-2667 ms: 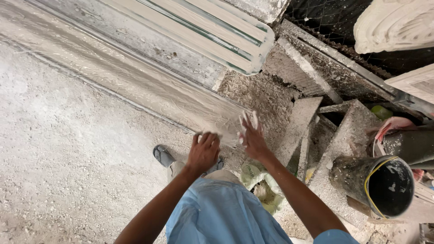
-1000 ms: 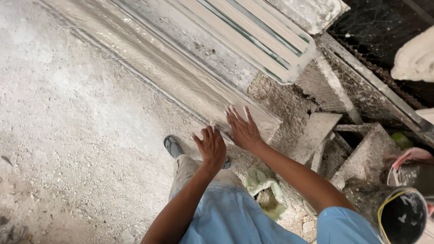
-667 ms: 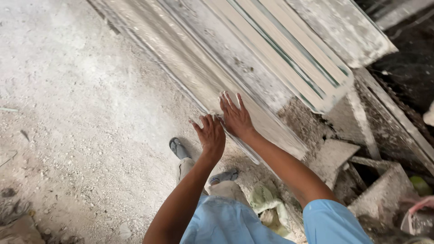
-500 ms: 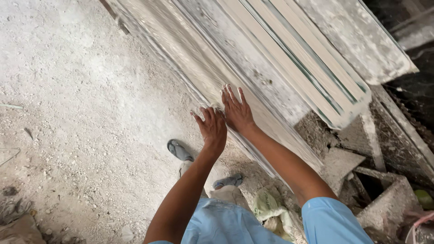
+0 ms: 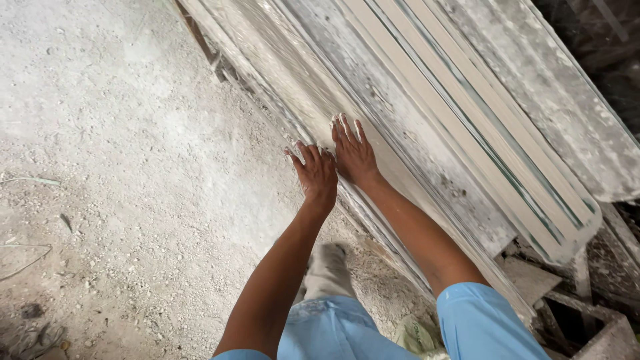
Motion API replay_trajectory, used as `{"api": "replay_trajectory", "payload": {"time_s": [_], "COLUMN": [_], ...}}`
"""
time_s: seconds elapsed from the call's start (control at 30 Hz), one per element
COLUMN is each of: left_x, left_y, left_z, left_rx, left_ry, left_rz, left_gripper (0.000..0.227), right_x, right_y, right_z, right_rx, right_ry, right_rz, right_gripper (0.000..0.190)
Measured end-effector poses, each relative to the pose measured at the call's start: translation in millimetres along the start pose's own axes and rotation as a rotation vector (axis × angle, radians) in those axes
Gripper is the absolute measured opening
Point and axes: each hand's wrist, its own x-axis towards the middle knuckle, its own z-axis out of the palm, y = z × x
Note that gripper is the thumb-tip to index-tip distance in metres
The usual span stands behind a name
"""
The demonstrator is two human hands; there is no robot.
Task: The person pours a white liquid from a bucket into a long rectangular mold, then uses a trowel to spread and smooth the material along the mold's length. The person repeatedly scoops more liquid from the bucket and continues filling and leveling the mold.
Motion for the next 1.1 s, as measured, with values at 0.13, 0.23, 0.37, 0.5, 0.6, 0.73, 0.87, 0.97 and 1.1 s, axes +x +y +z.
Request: {"api": "replay_trajectory", "payload": {"time_s": [0.13,0.23,0.37,0.5,0.6,0.73,0.87,0.97,1.1], "left_x": [36,69,118,179,215,266,309,348,393], "left_y": [-37,-68,-111,-162,-196,-241,-282,-315,-363], "left_z": [-11,-25,-33,-46,-59,-75,-81,-80,-79], "left_rx": [0.000,0.031,0.060,0.106,0.091,0.134,0.102,0.020,0.012], "left_ry": [0.005,-0.006,-0.025,-0.016,-0.045,-0.139,-0.060,-0.033,0.010], "left_rz": [-0.019,-0.013,-0.017,-0.032,-0.044,-0.032,-0.063,-0.075,-0.050], "left_gripper": [0.045,0.052,0.049,0.053,0.050,0.062,0.054,0.050,0.046], "right_x": [58,106,171,253,304,376,436,483,542], "right_y": [-8,-15,-26,-40,-50,-57,-68,-77,-92], "right_z": [1,-1,-2,-7,-12,-13,-18,-24,-32], "right_rx": [0.045,-0.059,0.030,0.053,0.124,0.072,0.034,0.080,0.096], "right_ry": [0.041,0.069,0.036,0.009,0.002,-0.016,0.010,-0.018,-0.047], "right_rz": [-0.021,-0.040,-0.040,-0.022,-0.013,-0.033,-0.049,-0.043,-0.029], "right_gripper": [0.072,0.066,0.067,0.069,0.069,0.069,0.069,0.069,0.071]}}
